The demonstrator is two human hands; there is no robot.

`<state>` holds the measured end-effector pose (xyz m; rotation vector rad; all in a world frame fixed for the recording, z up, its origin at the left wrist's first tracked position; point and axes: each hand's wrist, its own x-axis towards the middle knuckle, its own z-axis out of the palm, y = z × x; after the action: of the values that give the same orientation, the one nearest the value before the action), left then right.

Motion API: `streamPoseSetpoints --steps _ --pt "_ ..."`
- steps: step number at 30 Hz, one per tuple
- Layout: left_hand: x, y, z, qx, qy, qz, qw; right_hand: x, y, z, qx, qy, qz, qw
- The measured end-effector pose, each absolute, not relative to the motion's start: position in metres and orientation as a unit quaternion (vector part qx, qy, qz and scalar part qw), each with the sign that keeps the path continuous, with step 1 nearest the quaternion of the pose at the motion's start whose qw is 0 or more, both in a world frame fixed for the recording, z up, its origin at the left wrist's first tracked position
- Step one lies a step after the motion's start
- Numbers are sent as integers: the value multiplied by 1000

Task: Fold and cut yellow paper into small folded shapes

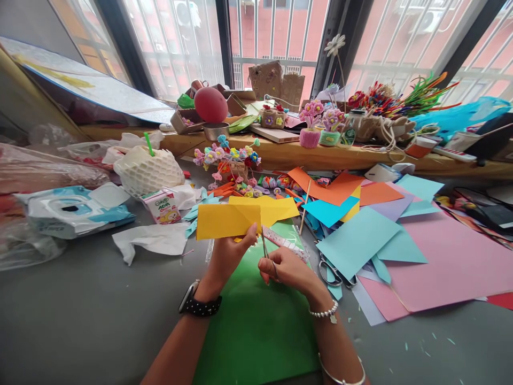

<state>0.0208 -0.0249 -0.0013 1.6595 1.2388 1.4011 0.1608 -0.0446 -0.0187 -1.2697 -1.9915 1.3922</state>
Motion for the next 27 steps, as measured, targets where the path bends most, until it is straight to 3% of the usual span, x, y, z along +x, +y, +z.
streamPoseSetpoints --steps 27 --pt "21 -24 -4 626 471 525 333 161 -45 -23 -444 -715 497 211"
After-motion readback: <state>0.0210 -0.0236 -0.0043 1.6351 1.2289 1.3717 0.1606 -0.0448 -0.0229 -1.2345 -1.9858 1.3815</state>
